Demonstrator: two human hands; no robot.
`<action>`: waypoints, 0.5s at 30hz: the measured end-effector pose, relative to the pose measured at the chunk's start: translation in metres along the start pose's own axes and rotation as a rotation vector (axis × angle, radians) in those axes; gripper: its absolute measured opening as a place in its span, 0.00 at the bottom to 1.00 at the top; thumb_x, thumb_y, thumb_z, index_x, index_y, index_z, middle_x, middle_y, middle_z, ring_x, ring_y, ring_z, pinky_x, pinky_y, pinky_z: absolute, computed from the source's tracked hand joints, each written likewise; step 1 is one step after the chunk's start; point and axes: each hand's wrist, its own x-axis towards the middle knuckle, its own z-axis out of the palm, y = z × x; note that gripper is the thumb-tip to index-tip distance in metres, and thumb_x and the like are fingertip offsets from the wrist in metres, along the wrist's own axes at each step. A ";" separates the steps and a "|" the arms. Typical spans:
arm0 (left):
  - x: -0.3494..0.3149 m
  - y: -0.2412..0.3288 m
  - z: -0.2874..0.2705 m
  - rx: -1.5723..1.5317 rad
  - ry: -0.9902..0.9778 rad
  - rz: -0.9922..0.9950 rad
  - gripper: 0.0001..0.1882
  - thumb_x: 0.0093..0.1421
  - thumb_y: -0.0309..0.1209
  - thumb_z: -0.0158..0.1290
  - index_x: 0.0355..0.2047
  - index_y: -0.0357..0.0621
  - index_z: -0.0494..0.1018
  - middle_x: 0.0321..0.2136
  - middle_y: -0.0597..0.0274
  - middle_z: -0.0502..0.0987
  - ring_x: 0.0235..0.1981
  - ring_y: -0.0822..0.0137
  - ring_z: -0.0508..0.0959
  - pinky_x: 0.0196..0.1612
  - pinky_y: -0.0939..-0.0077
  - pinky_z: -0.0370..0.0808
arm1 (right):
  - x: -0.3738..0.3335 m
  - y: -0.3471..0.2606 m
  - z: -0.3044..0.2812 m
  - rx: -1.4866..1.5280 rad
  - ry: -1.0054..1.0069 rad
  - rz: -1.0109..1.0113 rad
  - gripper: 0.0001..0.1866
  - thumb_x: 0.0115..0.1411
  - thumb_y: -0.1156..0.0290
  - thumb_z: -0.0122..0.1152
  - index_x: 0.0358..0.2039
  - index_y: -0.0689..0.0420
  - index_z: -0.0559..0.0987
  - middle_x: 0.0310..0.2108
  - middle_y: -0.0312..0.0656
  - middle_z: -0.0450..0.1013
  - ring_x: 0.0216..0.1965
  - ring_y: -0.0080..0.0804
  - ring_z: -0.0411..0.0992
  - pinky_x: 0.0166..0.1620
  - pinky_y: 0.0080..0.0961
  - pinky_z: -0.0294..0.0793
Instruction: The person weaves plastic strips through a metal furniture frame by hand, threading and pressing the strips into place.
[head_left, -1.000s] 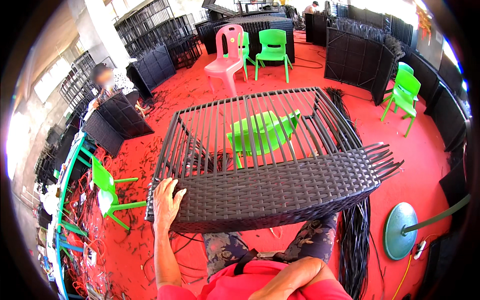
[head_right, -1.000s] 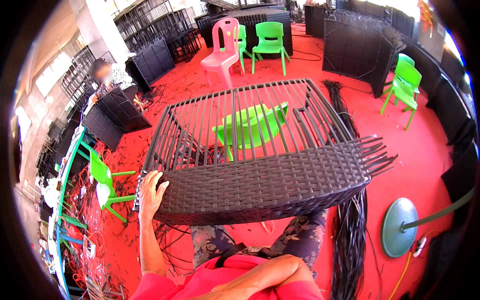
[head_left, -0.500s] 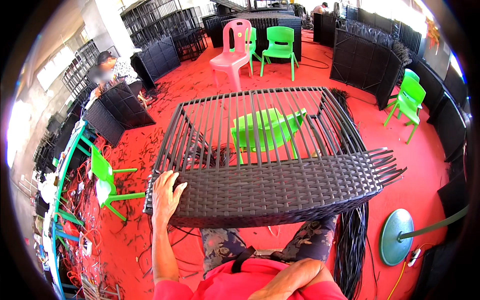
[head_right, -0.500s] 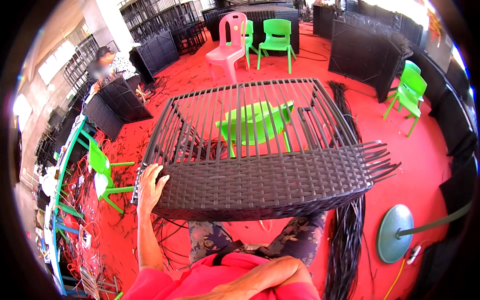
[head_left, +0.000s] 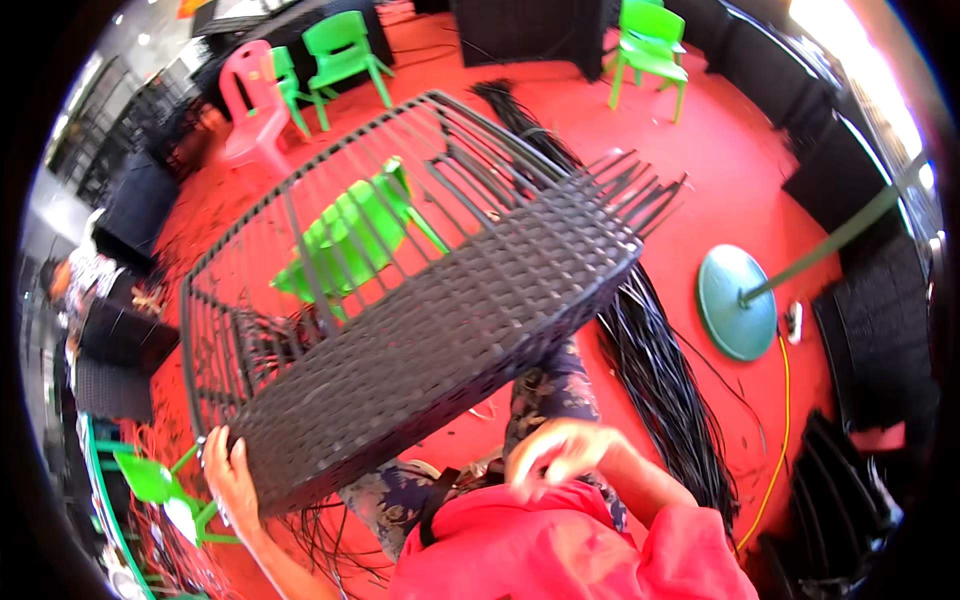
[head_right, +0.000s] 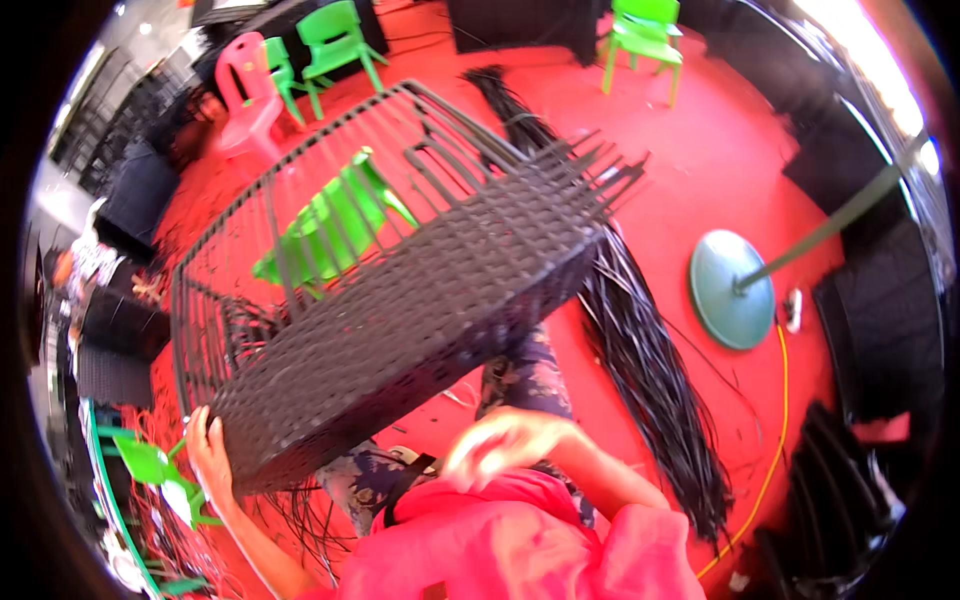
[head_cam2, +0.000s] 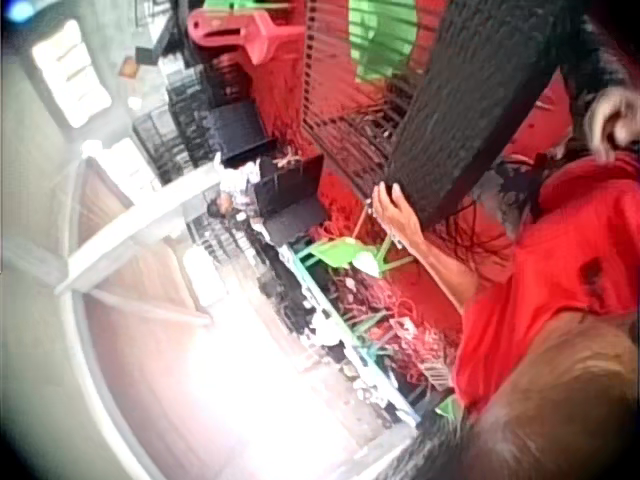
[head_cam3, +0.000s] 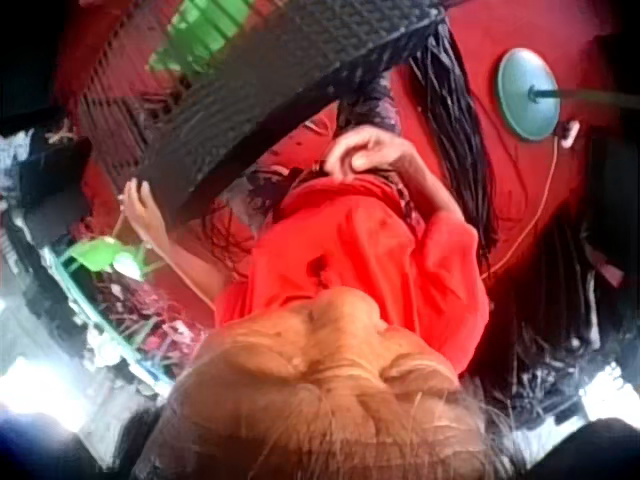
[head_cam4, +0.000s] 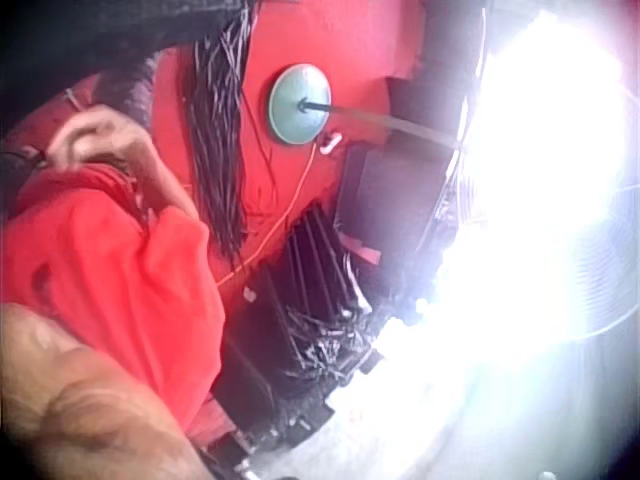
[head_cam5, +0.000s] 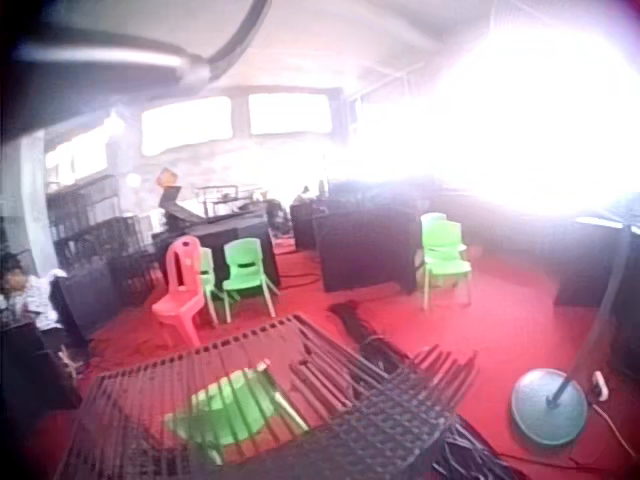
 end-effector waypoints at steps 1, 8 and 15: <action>0.000 -0.001 0.000 0.014 -0.016 -0.028 0.17 0.62 0.33 0.48 0.48 0.36 0.70 0.50 0.49 0.69 0.53 0.53 0.67 0.57 0.64 0.61 | -0.052 0.012 -0.014 0.140 0.358 0.069 0.22 0.61 0.61 0.54 0.48 0.65 0.71 0.39 0.50 0.74 0.39 0.37 0.75 0.42 0.30 0.77; 0.004 -0.013 -0.004 0.098 -0.040 -0.013 0.17 0.64 0.32 0.43 0.48 0.32 0.68 0.51 0.47 0.68 0.54 0.52 0.66 0.58 0.62 0.59 | -0.227 0.210 -0.131 0.116 1.880 0.067 0.14 0.60 0.60 0.55 0.44 0.51 0.75 0.34 0.34 0.73 0.33 0.25 0.71 0.38 0.25 0.73; 0.004 -0.030 -0.011 0.119 -0.072 -0.068 0.17 0.65 0.32 0.42 0.46 0.29 0.68 0.48 0.48 0.70 0.51 0.55 0.68 0.57 0.68 0.61 | -0.243 0.240 -0.214 -1.524 1.668 0.741 0.11 0.52 0.70 0.55 0.38 0.51 0.77 0.51 0.43 0.63 0.48 0.48 0.63 0.45 0.43 0.67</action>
